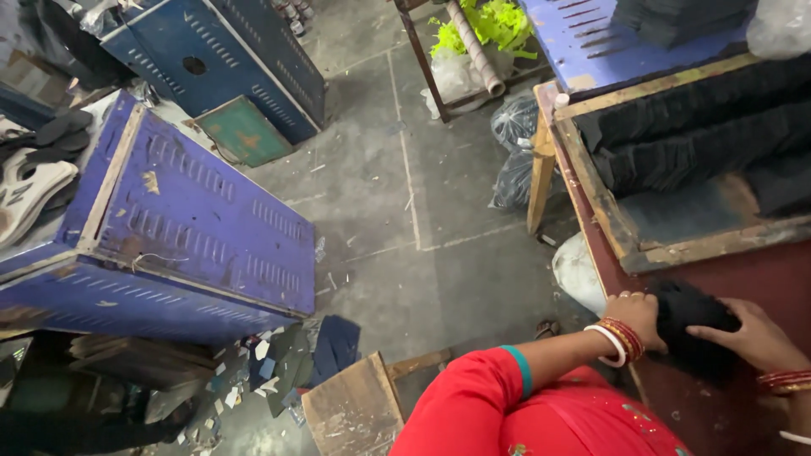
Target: The person folds small black fabric pieces on a wooden table. They pick up the pieces, fold them by hand, and place them into a wooden tray. The camera angle is unstable and frequently shifts away from the workspace.
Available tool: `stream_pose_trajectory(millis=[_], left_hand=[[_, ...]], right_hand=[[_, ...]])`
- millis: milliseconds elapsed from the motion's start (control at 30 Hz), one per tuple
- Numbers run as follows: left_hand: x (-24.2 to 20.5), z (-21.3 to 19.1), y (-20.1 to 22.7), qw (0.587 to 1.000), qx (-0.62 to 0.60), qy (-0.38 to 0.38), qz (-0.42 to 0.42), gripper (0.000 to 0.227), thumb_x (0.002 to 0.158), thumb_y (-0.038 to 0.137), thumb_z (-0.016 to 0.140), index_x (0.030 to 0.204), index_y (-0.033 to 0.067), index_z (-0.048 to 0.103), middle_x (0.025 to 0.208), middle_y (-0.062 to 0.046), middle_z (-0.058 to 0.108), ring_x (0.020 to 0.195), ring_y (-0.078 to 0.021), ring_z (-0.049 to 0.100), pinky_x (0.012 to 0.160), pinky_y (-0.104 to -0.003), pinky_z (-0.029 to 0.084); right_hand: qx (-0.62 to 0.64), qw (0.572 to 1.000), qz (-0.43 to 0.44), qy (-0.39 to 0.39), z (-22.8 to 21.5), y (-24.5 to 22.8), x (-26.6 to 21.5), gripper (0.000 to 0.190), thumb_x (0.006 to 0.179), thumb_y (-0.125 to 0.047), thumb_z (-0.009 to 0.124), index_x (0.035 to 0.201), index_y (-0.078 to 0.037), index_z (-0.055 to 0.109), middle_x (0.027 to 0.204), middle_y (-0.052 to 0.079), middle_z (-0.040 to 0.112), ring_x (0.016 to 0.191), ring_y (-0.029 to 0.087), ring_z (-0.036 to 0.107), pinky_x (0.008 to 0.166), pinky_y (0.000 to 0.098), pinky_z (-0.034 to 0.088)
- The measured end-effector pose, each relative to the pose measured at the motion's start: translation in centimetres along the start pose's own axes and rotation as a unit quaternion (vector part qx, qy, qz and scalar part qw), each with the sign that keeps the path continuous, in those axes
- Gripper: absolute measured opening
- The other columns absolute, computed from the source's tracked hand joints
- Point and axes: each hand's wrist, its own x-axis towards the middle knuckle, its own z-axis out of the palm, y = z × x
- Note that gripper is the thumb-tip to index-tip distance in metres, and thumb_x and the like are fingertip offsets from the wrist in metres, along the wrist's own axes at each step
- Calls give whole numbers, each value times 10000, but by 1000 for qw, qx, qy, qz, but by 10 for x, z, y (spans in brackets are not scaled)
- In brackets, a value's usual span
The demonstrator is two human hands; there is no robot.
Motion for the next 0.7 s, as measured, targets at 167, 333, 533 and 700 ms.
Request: stream_pose_trajectory(millis=[167,333,533,700], left_hand=[[6,12,-2,1000,-17,-9,20,721,534,455,884,1083,33,684,1079,-194,762,1075,-385,699,917,-509,548],[2,8,4,999,-11,-2,53,736,489,449,878,1077,55,678,1048,-181,765,1064,-372,701,891,-504,550],[1,12,-5,995,-16,13,101,846,487,508,869,1187,89,644,1048,-144,770,1028,-348,726,871,-492,559],[9,25,-11,990,-19,38,138,858,493,556,858,1191,111,634,1043,-139,764,994,-355,730,831,-488,572]], right_hand=[[35,999,32,21,2,-7,-17,1047,646,-476,907,1498,-12,511,1330,220,657,1198,345,654,999,446,518],[94,995,22,29,8,-4,-22,1013,650,-449,888,1475,4,513,1277,232,679,1149,335,672,975,445,534],[108,990,-24,86,18,-4,-43,1054,628,-312,926,1515,18,461,1326,243,626,1195,325,630,987,430,519],[246,962,-45,105,19,-18,-65,1008,675,-187,879,1543,5,403,1355,199,575,1221,276,593,975,416,511]])
